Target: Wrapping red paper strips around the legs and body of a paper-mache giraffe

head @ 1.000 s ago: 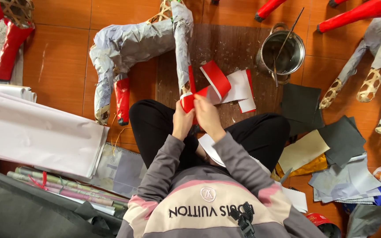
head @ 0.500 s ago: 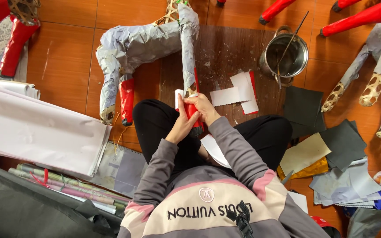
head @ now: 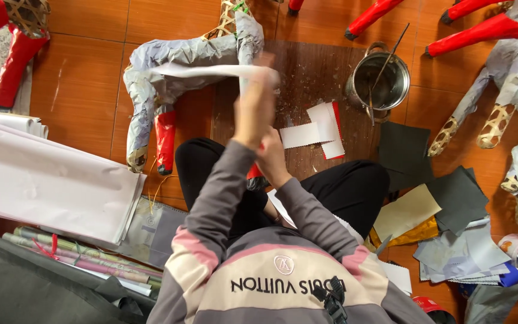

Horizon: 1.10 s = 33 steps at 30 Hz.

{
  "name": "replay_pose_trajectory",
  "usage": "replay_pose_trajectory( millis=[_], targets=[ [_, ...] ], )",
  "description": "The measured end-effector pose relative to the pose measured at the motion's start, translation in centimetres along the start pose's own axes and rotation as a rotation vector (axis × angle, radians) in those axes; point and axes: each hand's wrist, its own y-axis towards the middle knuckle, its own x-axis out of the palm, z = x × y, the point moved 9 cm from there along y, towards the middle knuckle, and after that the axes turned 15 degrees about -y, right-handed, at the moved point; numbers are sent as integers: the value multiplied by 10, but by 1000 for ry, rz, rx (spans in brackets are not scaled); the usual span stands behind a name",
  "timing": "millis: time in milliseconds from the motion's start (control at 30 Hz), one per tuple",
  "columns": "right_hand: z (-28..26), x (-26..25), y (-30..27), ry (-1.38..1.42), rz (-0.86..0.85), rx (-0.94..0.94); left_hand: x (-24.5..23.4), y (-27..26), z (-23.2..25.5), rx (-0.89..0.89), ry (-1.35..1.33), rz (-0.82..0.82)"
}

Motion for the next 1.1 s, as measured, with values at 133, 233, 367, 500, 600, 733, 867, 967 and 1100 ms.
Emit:
replay_pose_trajectory(
  millis=[133, 233, 367, 500, 600, 733, 867, 967, 1100],
  targets=[
    [47, 3, 4, 363, 81, 339, 32, -33, 25, -165, -275, -444],
    [78, 20, -2, 683, 134, 628, 6, -90, -55, -427, -245, -295],
    [100, 61, -10, 1222, 159, 909, 19, -166, -132, -1290, -712, -145],
    [131, 82, -18, 1355, 64, 942, 19, -175, -143, -1277, -678, -101],
    [119, 50, -22, 805, -139, 835, 14, -178, -144, -1276, -479, -155],
    [44, -10, 17, 183, -126, 378, 9, -183, -133, -1230, -283, -322],
    [73, 59, 50, 29, -434, 379, 13, -180, -114, -1230, -355, -406],
    [95, 86, 44, 482, -407, 641, 13, -155, -63, -1223, -684, -392],
    [83, 77, 31, 595, -404, 734, -6, -146, -66, -1129, -669, -438]
  ],
)
